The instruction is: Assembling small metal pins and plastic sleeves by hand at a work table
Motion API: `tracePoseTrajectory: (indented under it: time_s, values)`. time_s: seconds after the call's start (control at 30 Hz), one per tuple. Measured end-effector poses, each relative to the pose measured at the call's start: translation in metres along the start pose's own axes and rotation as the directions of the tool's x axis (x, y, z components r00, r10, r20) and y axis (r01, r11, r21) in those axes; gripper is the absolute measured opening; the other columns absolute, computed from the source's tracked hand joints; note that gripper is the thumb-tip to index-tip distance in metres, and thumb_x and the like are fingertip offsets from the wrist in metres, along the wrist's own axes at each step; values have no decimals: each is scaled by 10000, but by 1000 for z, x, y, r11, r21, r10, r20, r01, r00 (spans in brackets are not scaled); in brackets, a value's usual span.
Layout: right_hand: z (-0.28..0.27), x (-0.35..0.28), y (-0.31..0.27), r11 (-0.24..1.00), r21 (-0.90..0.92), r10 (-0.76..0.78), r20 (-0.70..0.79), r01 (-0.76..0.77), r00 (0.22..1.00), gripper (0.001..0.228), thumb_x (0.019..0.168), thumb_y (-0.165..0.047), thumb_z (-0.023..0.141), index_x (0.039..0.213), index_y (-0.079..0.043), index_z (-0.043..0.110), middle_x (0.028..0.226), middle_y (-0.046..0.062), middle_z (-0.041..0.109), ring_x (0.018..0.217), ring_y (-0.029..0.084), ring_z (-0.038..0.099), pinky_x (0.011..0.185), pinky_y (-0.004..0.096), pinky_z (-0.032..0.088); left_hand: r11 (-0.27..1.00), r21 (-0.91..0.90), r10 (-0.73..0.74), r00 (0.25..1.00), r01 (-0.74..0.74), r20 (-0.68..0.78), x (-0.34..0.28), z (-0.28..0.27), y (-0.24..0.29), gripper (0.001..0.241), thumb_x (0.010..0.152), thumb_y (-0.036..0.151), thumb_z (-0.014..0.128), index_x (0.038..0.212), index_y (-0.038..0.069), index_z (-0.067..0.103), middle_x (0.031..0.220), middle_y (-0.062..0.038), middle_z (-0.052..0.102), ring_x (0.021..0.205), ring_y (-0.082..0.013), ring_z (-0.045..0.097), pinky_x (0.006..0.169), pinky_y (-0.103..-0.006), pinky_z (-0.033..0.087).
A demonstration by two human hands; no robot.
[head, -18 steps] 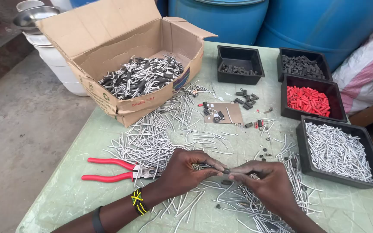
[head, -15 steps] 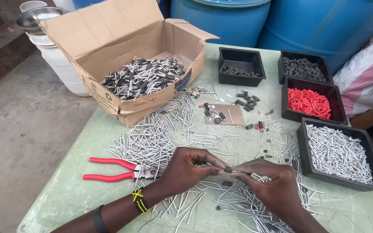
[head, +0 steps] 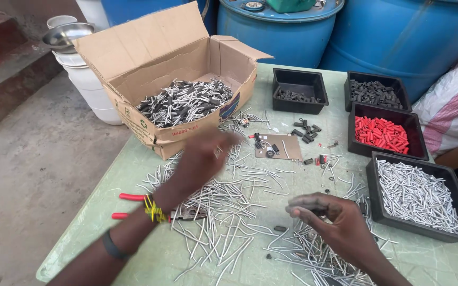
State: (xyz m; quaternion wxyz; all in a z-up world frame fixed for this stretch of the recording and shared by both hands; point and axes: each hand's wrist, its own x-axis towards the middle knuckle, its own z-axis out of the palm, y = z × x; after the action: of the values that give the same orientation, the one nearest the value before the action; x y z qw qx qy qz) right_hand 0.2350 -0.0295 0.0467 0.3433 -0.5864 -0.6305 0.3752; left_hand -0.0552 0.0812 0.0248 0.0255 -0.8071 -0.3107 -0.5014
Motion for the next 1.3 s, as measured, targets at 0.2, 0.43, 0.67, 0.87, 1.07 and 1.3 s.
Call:
tracePoseTrajectory:
  time_s: [0.2,0.43,0.67,0.87,1.07,1.3]
  values:
    - [-6,-6,6,857,-288,-412,114,427,904,182,818,-311,802,930,-188,877,947,-42,900,816,65,868,733,226,669,722,686,-223,968,88,111,57,-26,-72,350,887,205,749,1217,123,665,944,-134,736,1004,-380,635,794,-511,477]
    - [-40,-29,12,774,-410,-141,631,482,763,889,818,-255,932,1559,-321,445,1674,8,348,1552,249,213,1188,482,150,842,517,-14,952,-153,305,112,57,-27,446,757,-164,562,1162,1,648,827,-208,732,888,-389,655,700,-498,548]
    - [-45,-21,53,675,-369,-283,670,639,686,440,1018,-437,585,1405,-231,618,1547,94,456,1480,351,275,1174,494,178,868,417,-19,822,-269,569,160,216,-100,289,791,-151,551,941,48,697,835,-163,687,864,-377,662,649,-520,597]
    - [-33,-9,65,523,-405,-474,593,750,651,247,1006,-231,630,1216,-138,719,1147,105,620,1094,323,544,935,430,435,939,322,-132,741,-118,658,179,287,-147,333,915,-90,525,1129,55,735,1026,-242,701,985,-453,686,793,-526,587]
    - [-37,-18,50,640,-494,-360,484,589,797,291,943,-228,712,1223,-152,691,1178,99,618,1066,315,627,844,452,532,945,325,-211,801,22,561,188,297,-153,246,880,-41,591,1009,80,762,1000,-233,686,929,-457,708,763,-535,591]
    - [-45,-10,38,699,-516,-495,150,495,856,291,931,-106,648,1200,-123,759,1196,112,775,1143,277,721,1072,413,518,989,138,8,952,-53,307,174,235,-93,373,756,-188,539,1017,49,661,872,-187,681,764,-500,656,556,-566,466]
